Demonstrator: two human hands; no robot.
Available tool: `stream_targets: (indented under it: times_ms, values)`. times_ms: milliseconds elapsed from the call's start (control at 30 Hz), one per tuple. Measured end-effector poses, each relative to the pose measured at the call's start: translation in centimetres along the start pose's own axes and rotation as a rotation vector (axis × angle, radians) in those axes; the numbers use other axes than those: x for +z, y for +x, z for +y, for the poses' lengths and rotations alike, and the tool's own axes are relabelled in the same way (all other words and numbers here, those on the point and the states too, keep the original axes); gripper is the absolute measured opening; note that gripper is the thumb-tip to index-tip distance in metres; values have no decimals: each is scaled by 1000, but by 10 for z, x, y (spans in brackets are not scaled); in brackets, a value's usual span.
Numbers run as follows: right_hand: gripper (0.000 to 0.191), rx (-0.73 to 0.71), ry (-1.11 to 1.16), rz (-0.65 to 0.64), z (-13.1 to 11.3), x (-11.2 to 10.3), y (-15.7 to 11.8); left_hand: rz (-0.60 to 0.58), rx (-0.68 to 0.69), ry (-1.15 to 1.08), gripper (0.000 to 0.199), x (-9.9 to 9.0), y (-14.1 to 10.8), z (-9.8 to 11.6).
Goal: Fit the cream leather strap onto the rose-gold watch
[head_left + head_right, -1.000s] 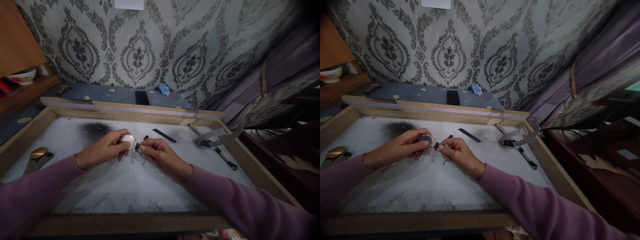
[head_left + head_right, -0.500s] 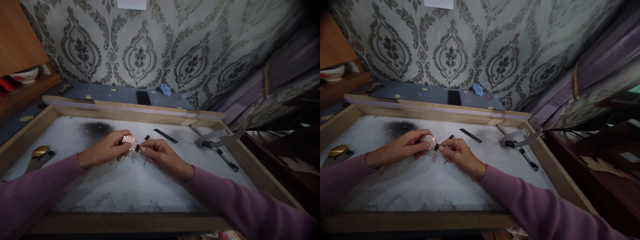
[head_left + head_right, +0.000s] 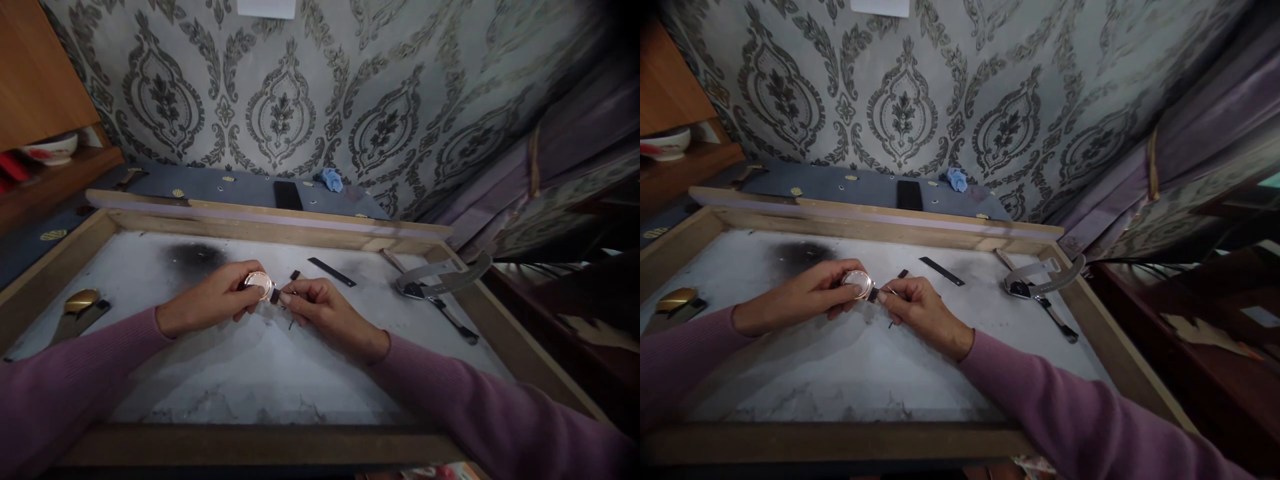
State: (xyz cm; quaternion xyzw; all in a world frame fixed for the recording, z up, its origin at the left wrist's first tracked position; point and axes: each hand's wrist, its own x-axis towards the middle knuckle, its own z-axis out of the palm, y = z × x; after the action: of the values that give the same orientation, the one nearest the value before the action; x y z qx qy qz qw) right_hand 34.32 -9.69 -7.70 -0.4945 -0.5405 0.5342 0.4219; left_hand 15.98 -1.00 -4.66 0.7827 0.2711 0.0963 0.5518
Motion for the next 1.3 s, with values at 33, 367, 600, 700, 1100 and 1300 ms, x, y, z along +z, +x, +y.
stream_targets:
  times_ms: [33,367,600,700,1100,1300]
  values:
    - [35,-2,-3,0,0,0,0,-2,6,-1,10,0,0,-1]
    - [30,-1,-28,2,-1,-1,-1,5,18,1,10,0,1,-2]
    - [34,12,17,26,-2,0,0,-10,25,-26,8,0,1,0]
    - [36,60,67,43,-4,1,-1,-16,38,-46,6,0,1,-2]
    - [35,80,124,50,-1,1,-1,-19,36,-60,8,0,1,-5]
    - [35,59,99,36,-3,0,-1,-19,31,-74,8,1,1,-5]
